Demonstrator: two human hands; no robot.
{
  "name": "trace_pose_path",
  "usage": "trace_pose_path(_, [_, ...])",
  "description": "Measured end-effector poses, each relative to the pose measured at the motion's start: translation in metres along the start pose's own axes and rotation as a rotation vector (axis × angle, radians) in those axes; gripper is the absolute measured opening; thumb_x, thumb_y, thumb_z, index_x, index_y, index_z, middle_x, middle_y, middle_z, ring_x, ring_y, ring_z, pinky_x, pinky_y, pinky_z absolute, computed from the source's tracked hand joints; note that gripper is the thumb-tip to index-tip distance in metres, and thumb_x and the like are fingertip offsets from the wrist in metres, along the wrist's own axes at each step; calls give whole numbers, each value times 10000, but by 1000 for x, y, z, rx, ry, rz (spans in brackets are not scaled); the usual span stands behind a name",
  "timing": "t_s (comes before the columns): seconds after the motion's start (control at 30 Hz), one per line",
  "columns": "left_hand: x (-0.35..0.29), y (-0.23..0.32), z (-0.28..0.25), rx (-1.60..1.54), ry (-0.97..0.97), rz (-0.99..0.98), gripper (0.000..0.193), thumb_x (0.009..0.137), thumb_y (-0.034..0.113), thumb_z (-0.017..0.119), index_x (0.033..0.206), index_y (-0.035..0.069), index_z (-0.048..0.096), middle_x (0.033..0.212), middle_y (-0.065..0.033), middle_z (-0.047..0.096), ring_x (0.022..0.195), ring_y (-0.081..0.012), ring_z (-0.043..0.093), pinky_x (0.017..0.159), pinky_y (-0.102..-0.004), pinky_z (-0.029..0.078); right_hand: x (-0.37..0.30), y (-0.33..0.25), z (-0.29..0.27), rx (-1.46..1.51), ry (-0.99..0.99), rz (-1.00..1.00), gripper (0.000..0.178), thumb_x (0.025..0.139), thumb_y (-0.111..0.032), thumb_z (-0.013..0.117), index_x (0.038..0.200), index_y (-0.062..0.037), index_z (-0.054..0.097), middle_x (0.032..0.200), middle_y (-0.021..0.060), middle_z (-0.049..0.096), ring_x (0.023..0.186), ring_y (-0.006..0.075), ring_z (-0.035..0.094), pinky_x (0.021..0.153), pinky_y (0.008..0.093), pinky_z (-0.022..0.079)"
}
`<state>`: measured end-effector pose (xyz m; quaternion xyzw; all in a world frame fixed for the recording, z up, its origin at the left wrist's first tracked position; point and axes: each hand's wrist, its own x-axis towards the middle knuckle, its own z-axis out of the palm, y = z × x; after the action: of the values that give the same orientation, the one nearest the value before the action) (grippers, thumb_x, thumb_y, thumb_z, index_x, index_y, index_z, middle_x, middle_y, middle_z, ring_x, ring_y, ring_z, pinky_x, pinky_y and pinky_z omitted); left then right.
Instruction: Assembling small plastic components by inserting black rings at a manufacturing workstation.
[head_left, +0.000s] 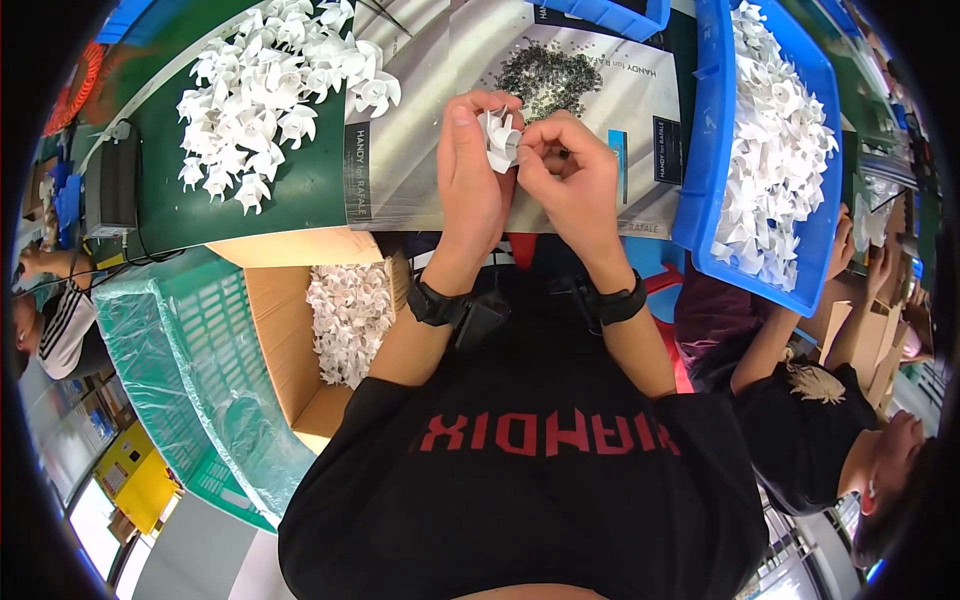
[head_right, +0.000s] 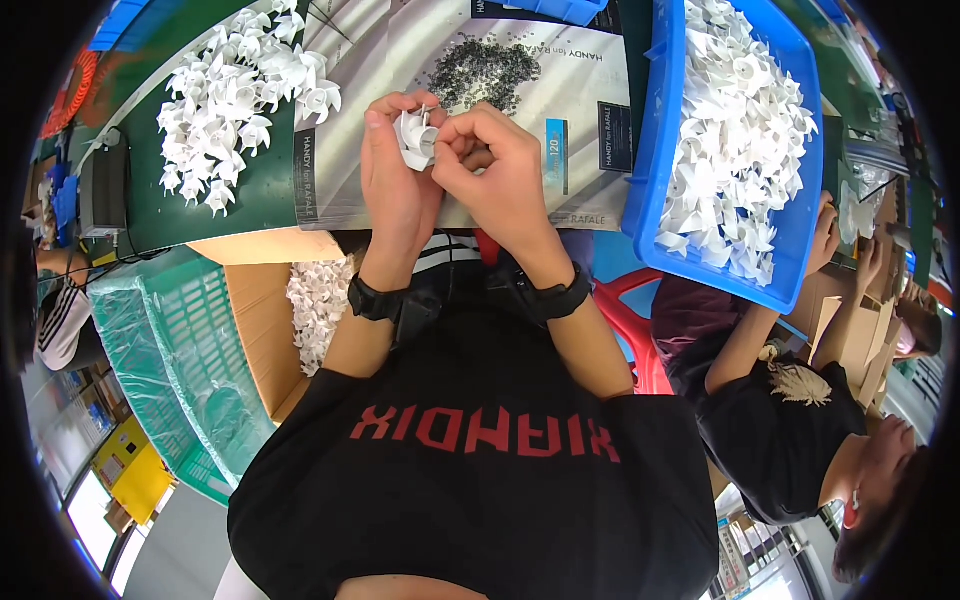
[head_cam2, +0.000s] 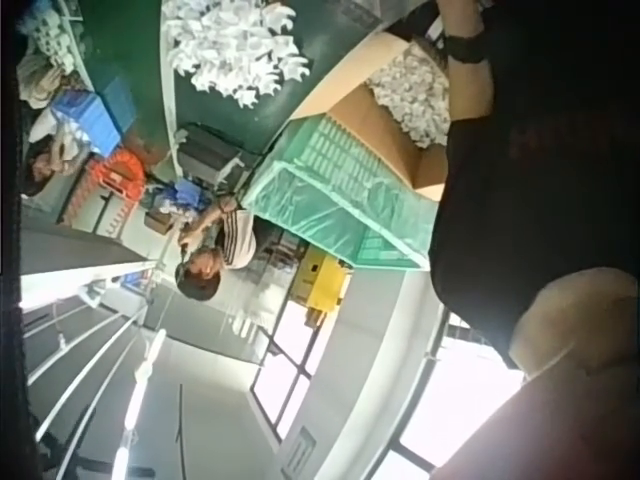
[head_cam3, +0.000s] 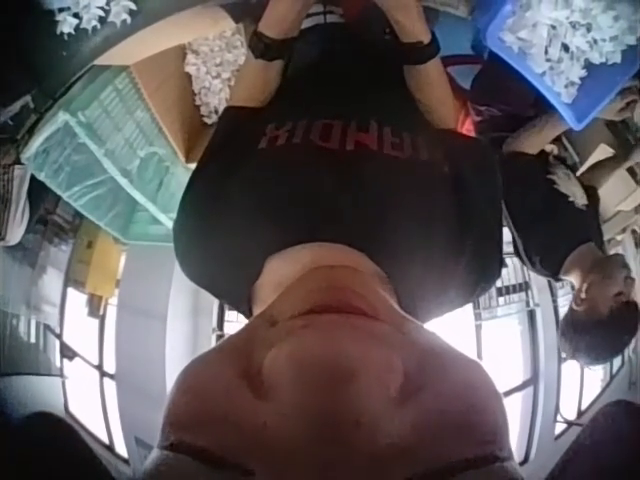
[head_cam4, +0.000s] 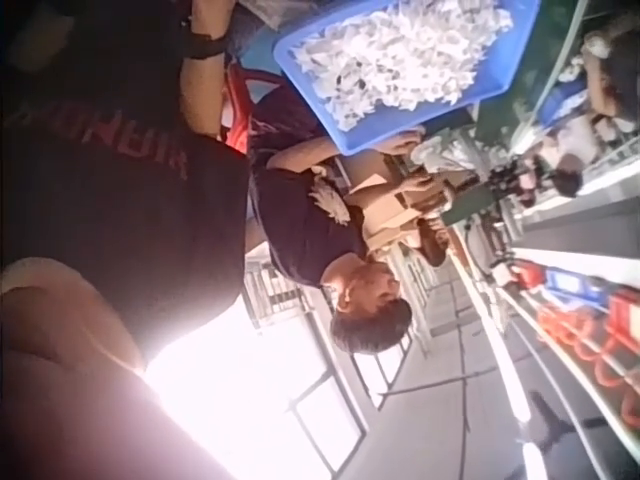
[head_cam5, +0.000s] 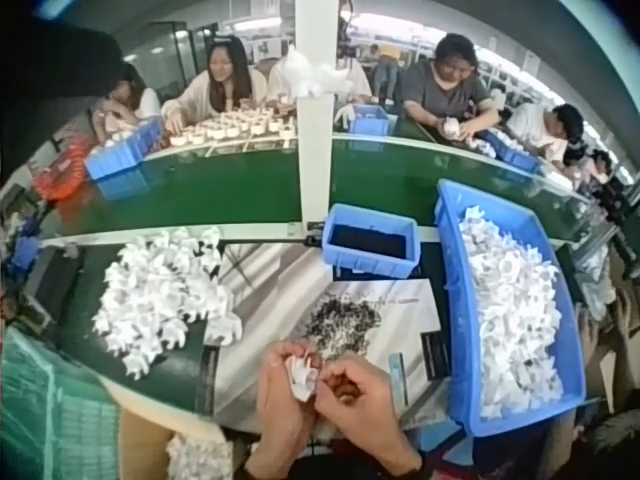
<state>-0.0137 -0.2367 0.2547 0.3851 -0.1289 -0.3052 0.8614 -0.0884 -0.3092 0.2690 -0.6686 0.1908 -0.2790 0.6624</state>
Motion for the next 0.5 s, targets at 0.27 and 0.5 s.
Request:
trace_pose_path(0.27, [0,-3,2,120,12,53,330,1039,332,285,1072,48,450,1105,-104,508,934,-176,488,831,-315,447,-1,-8,-1,-197,60,-108,71,800,81,614,854,35,610,837,28,569,715,56,556,570,178,469])
trace_pose_path(0.5, [-1,9,8,237,-34,30,300,1028,298,335,1087,43,482,1104,-103,514,927,-169,481,851,-307,412,5,-21,-21,-395,-123,-175,117,794,84,627,891,26,657,830,25,621,640,87,568,548,208,469])
